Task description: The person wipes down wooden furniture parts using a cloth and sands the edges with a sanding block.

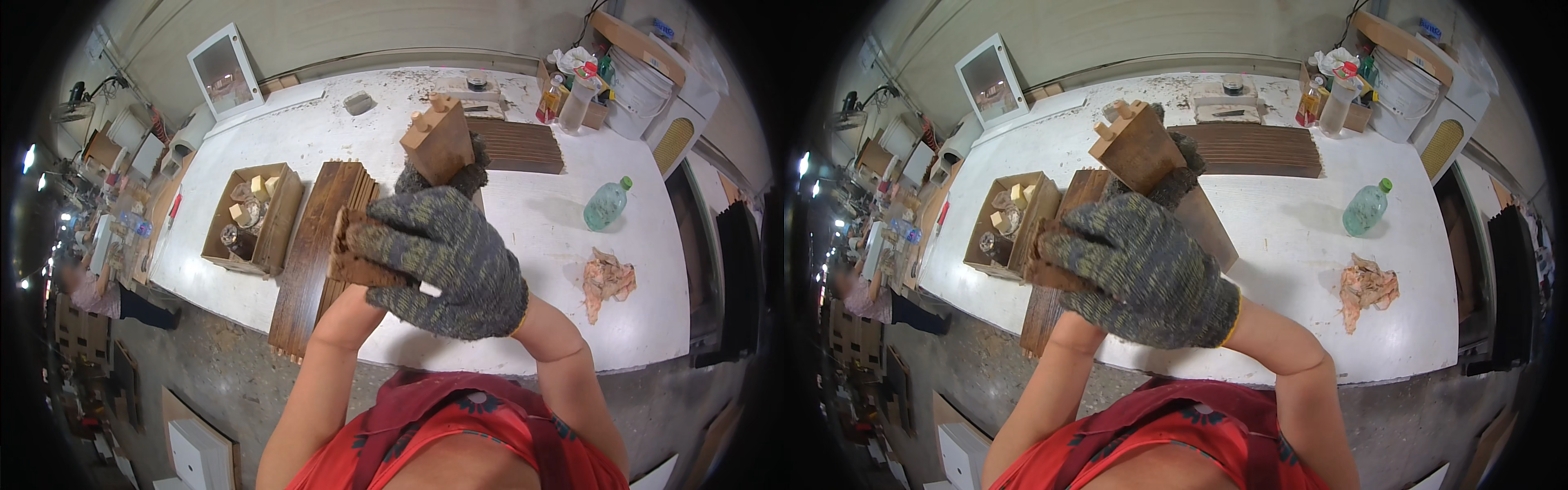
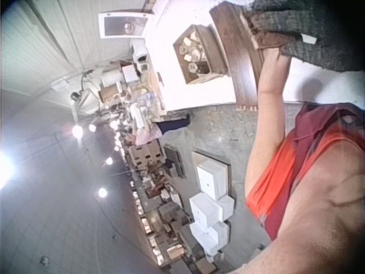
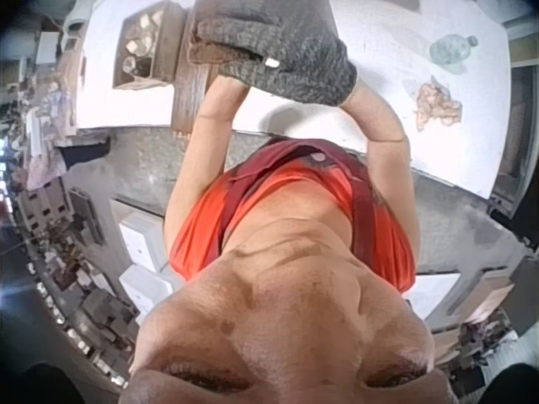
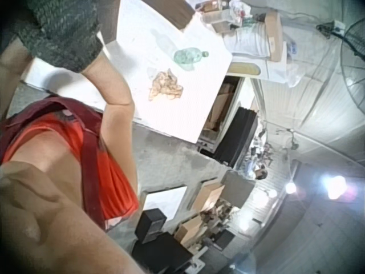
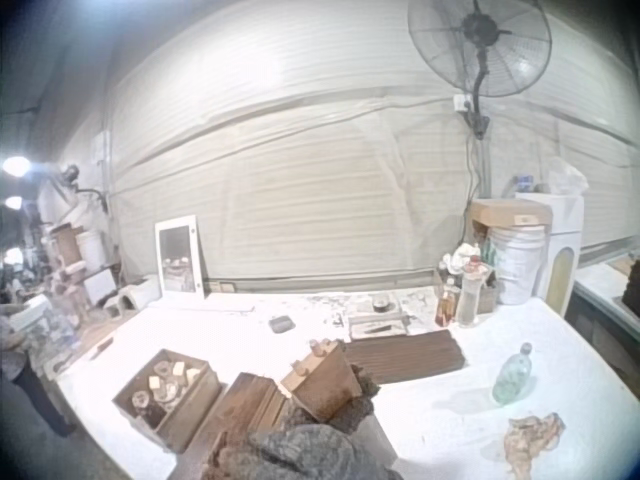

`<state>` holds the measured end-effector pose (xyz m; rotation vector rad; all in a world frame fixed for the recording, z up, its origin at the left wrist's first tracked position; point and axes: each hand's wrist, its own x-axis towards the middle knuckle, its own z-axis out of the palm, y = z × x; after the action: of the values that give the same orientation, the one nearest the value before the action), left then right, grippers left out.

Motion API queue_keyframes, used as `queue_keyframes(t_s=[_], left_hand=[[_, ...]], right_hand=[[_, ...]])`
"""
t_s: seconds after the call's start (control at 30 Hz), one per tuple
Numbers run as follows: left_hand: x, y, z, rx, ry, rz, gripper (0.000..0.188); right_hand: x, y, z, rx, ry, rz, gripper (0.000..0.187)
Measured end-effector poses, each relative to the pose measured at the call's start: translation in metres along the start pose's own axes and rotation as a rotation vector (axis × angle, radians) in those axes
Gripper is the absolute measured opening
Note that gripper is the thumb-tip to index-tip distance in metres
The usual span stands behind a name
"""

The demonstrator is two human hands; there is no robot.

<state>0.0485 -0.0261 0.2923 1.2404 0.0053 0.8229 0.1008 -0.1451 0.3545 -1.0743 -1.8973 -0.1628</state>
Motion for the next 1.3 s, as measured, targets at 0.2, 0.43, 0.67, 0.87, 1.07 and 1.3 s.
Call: queue_keyframes(t_s=[0.2,0.43,0.67,0.87,1.07,1.3], left_hand=[[0.009,0.014,0.003,-0.651,0.020,0.044,0.048],[0.011,-0.027,-0.027,0.378,0.197,0.293,0.053],[0.015,-0.009,-0.048,0.601,0.081,0.501,0.055],[0.037,-0.005,-0.055,0.964,0.078,0.736,0.040],[0.041,-0.004,-0.100,1.665,0.307,0.646,0.030],[0.049,-0.005,-0.125,1.214,0.286,0.569,0.027]], right_hand=[[-0.021,0.043,-0.022,0.345,0.528,0.293,0.055],[0.015,0.044,-0.009,-0.221,0.389,0.052,0.053],[0.017,0.075,0.005,-0.447,0.382,-0.185,0.051],[-0.025,0.120,0.028,-0.332,0.319,-0.154,0.051],[-0.122,0.158,0.065,-0.328,0.069,0.041,0.050],[-0.240,0.171,0.065,-0.272,-0.262,0.300,0.046]])
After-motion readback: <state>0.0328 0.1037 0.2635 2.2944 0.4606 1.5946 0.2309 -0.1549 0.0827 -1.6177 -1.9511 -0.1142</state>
